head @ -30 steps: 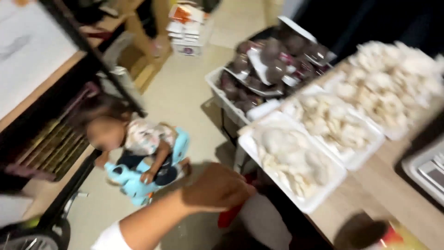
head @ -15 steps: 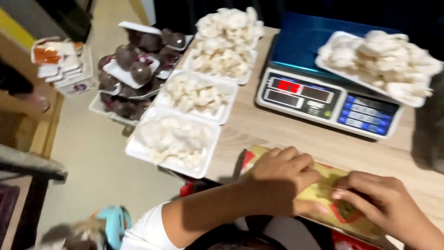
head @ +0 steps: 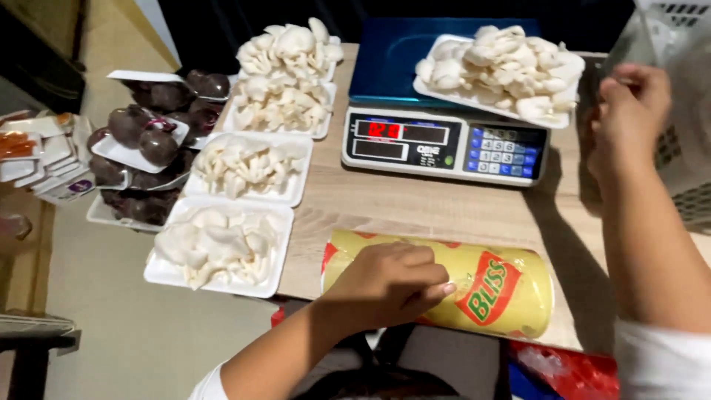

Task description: Weighing oyster mushrooms on a digital scale and wrapping the trays with plastic film.

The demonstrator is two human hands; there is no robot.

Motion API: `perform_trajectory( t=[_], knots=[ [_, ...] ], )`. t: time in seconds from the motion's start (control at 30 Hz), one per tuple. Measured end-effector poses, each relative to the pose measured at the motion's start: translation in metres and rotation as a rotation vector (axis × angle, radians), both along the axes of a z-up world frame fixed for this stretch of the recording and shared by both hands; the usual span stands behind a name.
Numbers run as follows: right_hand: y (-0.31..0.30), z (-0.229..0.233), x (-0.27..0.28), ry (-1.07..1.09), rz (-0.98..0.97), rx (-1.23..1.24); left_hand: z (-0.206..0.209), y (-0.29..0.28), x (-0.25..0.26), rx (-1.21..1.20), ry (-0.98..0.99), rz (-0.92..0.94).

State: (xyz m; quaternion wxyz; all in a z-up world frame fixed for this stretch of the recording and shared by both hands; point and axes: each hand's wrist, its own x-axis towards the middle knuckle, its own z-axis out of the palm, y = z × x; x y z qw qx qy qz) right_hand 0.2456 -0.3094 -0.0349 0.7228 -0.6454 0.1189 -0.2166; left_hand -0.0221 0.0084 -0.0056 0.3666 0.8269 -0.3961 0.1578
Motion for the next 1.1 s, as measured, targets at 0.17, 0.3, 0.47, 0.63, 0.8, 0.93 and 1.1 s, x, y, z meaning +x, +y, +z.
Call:
perform_trajectory(
  t=[0.17,0.3,0.47,0.63,0.8,0.93,1.1],
  knots=[
    [0.006,0.003,0.041,0.297,0.218,-0.062,-0.016,-0.001,-0.004,0.106,-0.194,0.072],
    [-0.003,-0.004,0.063,0.398,0.271,-0.025,-0.017,-0.001,-0.002,0.13,-0.152,0.101],
    [-0.002,-0.01,0.081,0.562,0.22,-0.097,-0.003,0.0,0.003,0.119,-0.011,0.049],
    [-0.012,-0.023,0.084,0.411,0.158,0.04,0.003,0.004,0.005,0.088,0.081,-0.016],
    [-0.006,-0.003,0.061,0.364,0.264,0.226,0.001,0.002,0.007,0.099,0.06,0.02],
    [0.002,0.005,0.066,0.393,0.37,0.45,-0.002,0.001,0.009,0.124,0.082,0.03],
    [0.024,0.029,0.049,0.561,0.273,0.404,-0.003,0.002,0.007,0.169,0.174,0.039]
  ],
)
